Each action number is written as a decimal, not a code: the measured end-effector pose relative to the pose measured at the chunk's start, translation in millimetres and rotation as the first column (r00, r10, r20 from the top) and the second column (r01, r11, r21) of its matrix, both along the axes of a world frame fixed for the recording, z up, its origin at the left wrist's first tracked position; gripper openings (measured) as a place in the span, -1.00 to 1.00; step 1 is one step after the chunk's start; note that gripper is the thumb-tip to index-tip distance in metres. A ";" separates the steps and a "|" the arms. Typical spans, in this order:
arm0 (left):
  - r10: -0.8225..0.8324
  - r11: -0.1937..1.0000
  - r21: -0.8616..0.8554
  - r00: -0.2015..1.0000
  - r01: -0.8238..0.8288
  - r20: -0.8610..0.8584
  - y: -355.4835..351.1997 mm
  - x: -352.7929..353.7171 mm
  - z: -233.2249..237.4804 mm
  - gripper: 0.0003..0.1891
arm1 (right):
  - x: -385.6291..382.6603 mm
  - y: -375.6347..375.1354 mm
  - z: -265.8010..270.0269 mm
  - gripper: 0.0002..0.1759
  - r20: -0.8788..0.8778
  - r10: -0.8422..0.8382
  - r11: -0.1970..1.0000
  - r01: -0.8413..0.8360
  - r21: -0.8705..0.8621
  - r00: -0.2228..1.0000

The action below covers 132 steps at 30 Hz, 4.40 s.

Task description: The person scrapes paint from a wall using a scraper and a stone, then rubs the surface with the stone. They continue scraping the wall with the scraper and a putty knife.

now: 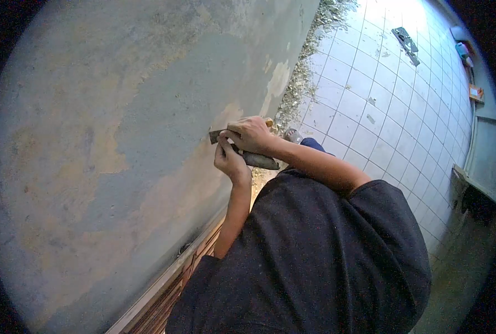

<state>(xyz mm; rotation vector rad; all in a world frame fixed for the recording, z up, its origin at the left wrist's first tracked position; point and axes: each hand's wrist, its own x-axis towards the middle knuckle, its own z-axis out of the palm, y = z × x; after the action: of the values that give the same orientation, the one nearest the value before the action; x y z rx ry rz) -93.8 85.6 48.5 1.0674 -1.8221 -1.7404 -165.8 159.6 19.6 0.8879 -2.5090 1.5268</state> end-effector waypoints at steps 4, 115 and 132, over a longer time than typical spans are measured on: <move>-0.121 0.991 -0.053 0.991 0.125 0.064 -12.7 -2.1 -8.4 -0.57 | -2.7 -5.9 -3.7 -0.66 0.037 -0.020 0.999 0.018 0.051 0.999; -0.203 0.919 -0.347 0.979 0.186 -0.011 -17.6 -23.1 4.2 -0.65 | -12.6 -1.2 3.1 -0.64 0.068 -0.178 0.983 0.181 -0.043 0.982; -0.192 0.896 -0.383 0.974 0.224 0.119 -16.0 -34.5 1.5 -0.65 | -20.0 0.0 7.5 -0.63 0.150 -0.207 0.976 0.215 -0.041 0.967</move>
<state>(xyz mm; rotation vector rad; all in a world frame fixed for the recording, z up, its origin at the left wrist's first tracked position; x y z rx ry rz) -128.3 69.5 50.0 0.8078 -2.2842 -1.3602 -185.8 159.6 27.1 0.4992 -2.5438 1.6355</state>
